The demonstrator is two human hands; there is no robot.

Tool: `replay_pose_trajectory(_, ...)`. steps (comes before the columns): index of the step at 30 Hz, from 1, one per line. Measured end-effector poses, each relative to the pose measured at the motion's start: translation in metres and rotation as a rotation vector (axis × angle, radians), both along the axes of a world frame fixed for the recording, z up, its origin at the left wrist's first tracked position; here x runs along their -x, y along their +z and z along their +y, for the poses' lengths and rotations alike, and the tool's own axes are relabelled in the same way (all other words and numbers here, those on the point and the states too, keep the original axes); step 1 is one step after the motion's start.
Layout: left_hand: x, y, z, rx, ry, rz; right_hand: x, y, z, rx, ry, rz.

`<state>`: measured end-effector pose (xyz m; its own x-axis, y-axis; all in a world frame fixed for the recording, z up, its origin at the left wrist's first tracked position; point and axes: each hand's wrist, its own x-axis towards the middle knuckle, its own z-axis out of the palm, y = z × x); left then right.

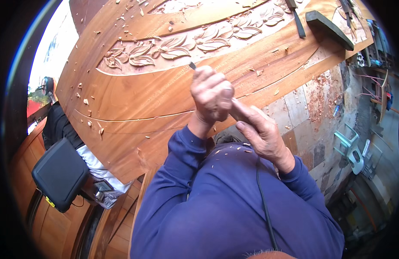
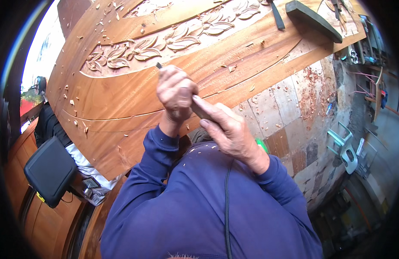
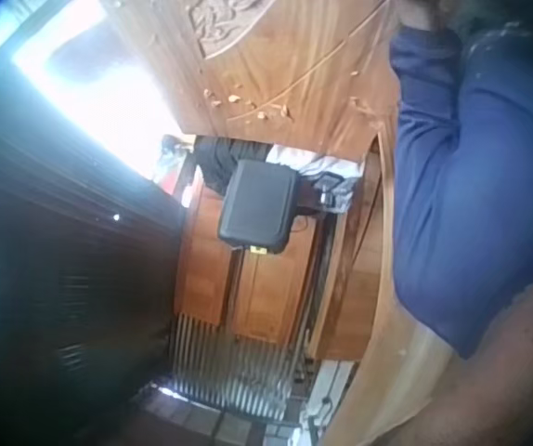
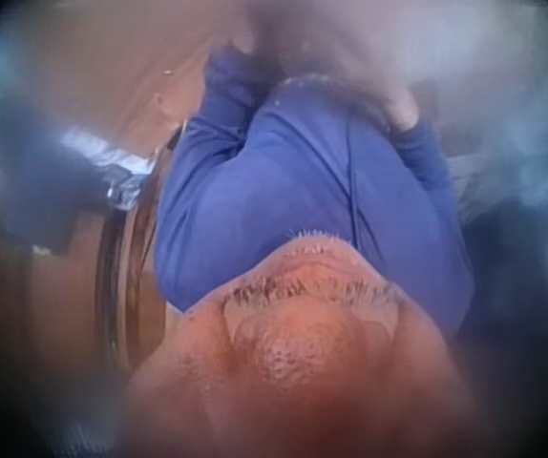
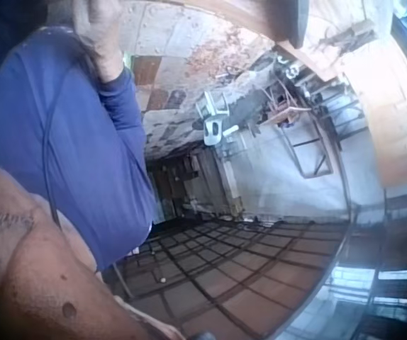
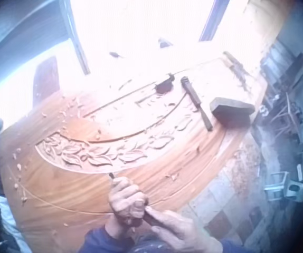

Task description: The person carves a decorative floral pattern into a large wooden panel using a chisel and a wooden mallet.

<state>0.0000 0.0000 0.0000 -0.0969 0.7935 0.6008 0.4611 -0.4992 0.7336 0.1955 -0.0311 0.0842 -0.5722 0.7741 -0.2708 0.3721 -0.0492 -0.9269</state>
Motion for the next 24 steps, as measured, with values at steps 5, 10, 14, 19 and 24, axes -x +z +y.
replay_pose_trajectory(5,-0.034,0.003,0.003,0.028,0.142,0.192,-0.046,-0.006,0.006,0.195,-0.141,-0.018)
replay_pose_trajectory(10,0.008,-0.01,0.044,0.23,0.434,0.462,-0.086,-0.021,0.031,0.3,-0.439,0.034)
replay_pose_trajectory(14,0.021,-0.021,0.048,0.218,0.278,0.495,-0.099,-0.024,0.055,0.333,-0.37,0.034)
replay_pose_trajectory(19,0.012,-0.015,0.047,0.345,0.357,0.625,-0.108,-0.034,0.086,0.437,-0.284,0.114)
replay_pose_trajectory(24,0.004,-0.015,0.032,0.422,0.538,0.632,-0.126,-0.037,0.112,0.456,-0.265,0.133)
